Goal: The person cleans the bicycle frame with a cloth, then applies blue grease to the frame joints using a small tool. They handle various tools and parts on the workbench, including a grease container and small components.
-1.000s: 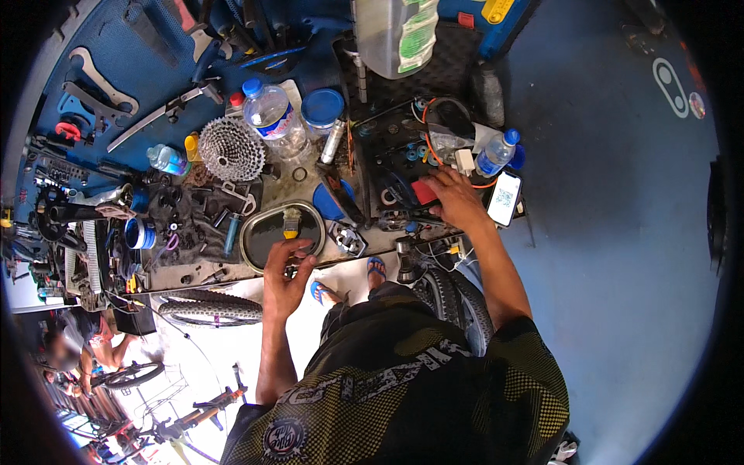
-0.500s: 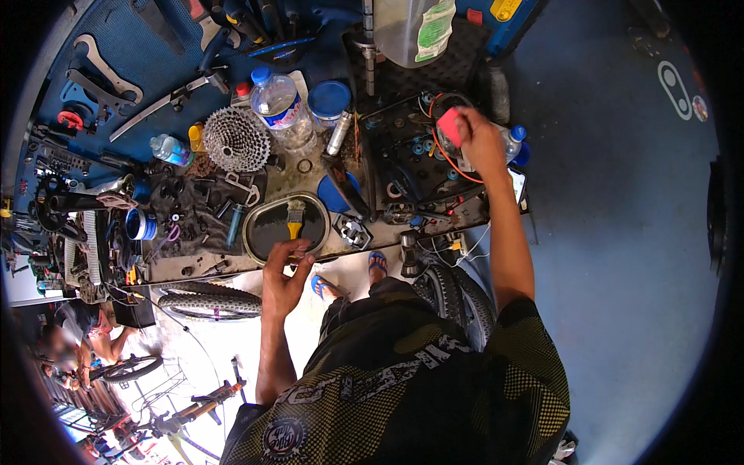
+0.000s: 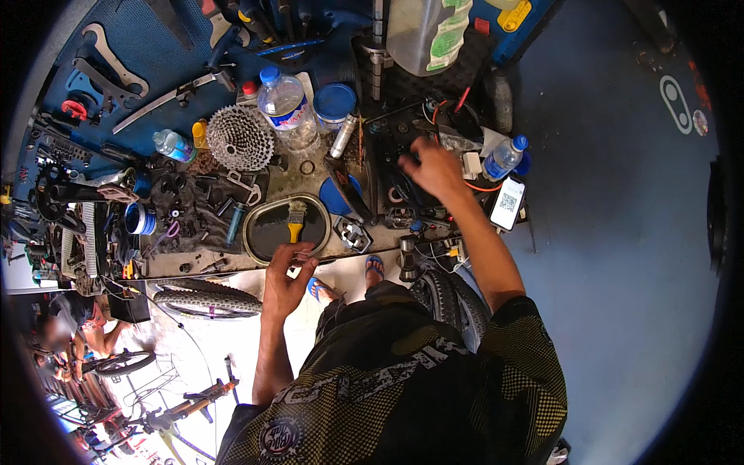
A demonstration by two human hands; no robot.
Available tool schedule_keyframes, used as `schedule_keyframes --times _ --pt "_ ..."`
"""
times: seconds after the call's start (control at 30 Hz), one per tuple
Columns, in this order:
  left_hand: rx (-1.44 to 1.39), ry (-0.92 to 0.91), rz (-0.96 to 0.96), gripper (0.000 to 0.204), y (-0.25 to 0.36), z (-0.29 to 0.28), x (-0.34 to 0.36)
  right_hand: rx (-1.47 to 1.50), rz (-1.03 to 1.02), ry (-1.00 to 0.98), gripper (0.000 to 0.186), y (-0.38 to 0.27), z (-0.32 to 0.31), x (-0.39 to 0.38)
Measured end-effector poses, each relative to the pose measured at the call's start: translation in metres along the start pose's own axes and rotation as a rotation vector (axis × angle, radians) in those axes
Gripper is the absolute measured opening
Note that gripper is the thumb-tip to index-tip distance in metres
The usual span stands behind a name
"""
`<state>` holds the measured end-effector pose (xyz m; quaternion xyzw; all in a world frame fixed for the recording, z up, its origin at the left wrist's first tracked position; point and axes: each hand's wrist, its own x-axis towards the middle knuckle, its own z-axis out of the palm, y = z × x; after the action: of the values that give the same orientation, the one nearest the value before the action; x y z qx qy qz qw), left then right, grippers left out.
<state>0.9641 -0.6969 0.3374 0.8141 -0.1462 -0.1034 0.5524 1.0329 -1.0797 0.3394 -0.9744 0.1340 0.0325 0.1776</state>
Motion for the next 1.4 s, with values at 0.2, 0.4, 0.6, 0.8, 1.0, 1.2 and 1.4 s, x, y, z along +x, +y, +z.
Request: schedule_keyframes --times 0.2,0.4,0.6,0.8,1.0,1.2,1.4 --pt "0.057 -0.033 -0.015 0.030 0.009 -0.002 0.005 0.033 -0.035 -0.054 0.071 0.012 0.048 -0.010" --pt "0.075 -0.041 0.006 0.029 0.012 -0.003 0.004 0.049 0.090 -0.178 0.053 0.008 0.041 0.003" --pt "0.100 -0.059 0.016 0.029 0.007 -0.008 0.002 0.116 0.120 0.012 0.044 0.060 0.030 0.017" --pt "0.090 -0.051 0.009 0.030 -0.003 -0.010 -0.001 0.085 0.246 0.261 0.053 0.060 -0.015 0.005" --pt "0.118 -0.086 0.029 0.029 0.004 -0.006 0.004 0.193 0.077 0.249 0.060 0.073 -0.004 -0.010" --pt "0.143 -0.077 0.042 0.030 0.006 -0.008 0.003 0.112 0.070 0.063 0.054 0.049 0.001 -0.044" --pt "0.182 -0.104 0.037 0.030 0.001 -0.007 0.003 0.046 0.108 0.153 0.059 0.058 0.014 -0.063"
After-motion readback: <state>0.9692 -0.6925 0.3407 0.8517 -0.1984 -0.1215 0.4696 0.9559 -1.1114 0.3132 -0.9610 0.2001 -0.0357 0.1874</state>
